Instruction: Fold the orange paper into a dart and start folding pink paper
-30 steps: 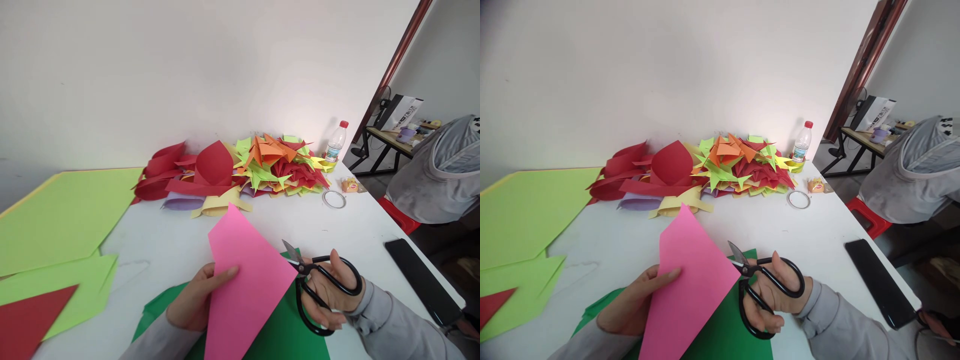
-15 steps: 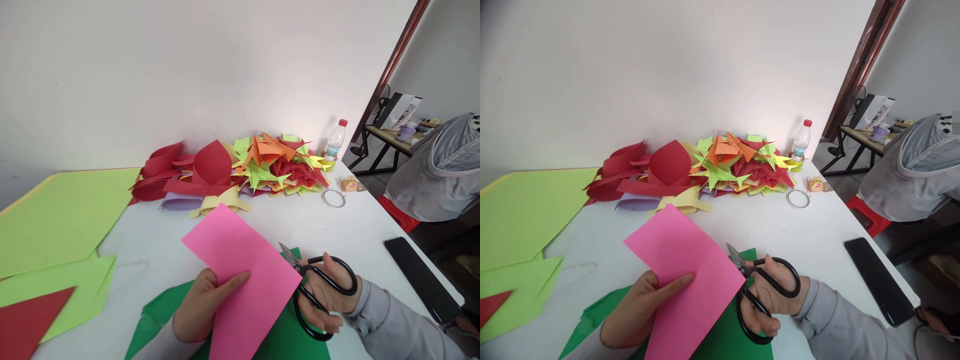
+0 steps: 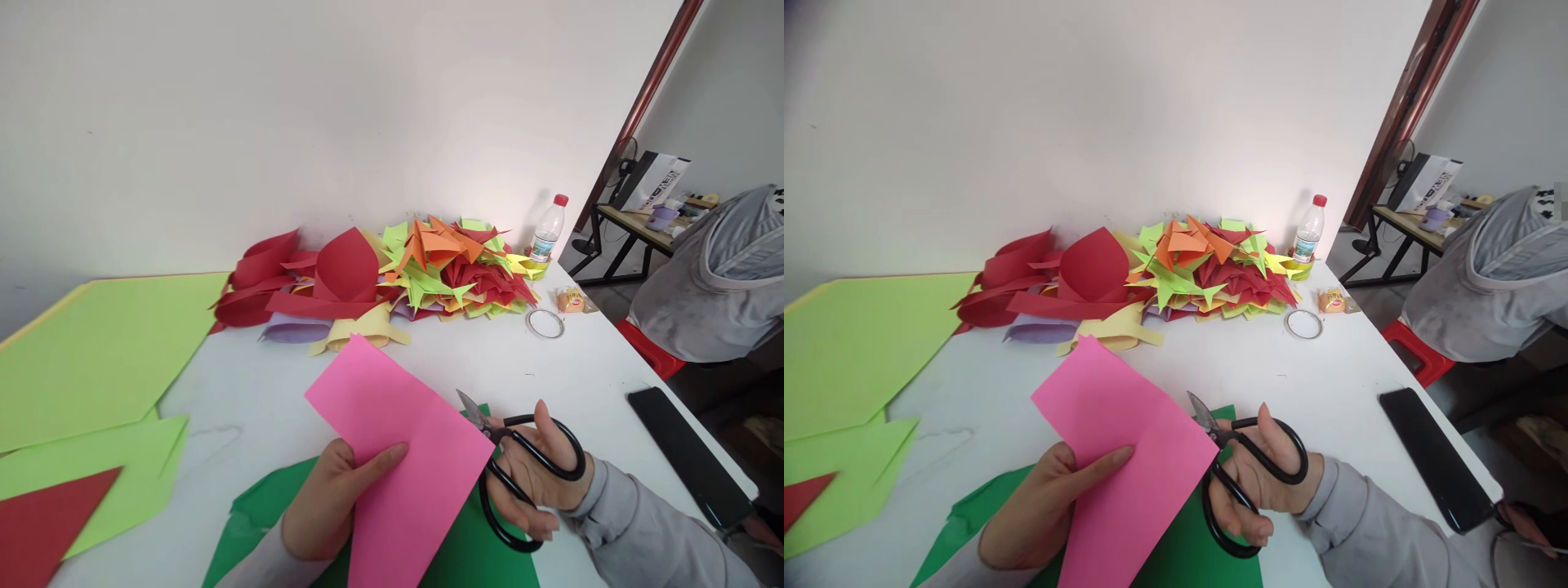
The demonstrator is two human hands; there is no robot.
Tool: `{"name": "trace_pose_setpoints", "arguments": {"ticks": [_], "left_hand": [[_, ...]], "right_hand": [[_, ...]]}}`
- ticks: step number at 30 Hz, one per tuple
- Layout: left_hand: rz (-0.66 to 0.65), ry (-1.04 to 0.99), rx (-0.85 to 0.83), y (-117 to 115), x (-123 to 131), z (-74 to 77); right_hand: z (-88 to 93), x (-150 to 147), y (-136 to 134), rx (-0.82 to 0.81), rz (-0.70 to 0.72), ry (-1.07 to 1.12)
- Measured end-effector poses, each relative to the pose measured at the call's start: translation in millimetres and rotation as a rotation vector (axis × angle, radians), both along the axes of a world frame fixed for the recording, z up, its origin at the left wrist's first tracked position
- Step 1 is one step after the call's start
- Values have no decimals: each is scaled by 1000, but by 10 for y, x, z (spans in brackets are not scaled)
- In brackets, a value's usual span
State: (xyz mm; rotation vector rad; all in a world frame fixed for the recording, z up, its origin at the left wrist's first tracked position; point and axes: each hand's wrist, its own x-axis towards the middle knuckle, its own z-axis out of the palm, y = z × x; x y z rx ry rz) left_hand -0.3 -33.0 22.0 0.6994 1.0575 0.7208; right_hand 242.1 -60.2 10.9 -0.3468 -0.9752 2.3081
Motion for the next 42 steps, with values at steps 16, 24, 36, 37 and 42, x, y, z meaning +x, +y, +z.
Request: {"name": "trace_pose_setpoints", "arguments": {"ticks": [16, 24, 36, 37, 42], "left_hand": [[-9, -19, -17, 35, -56, -18], [-19, -23, -18, 32, -49, -16], [-10, -45, -16, -54, 47, -6], [-10, -47, -22, -52, 43, -9], [-26, -50, -46, -26, 6, -38]], "right_hand": [[-16, 44, -6, -63, 9, -117], [-22, 53, -3, -75, 42, -148], [-62, 13, 20, -24, 87, -16], [-68, 17, 8, -31, 63, -41], [-88, 43, -7, -34, 31, -91]]}}
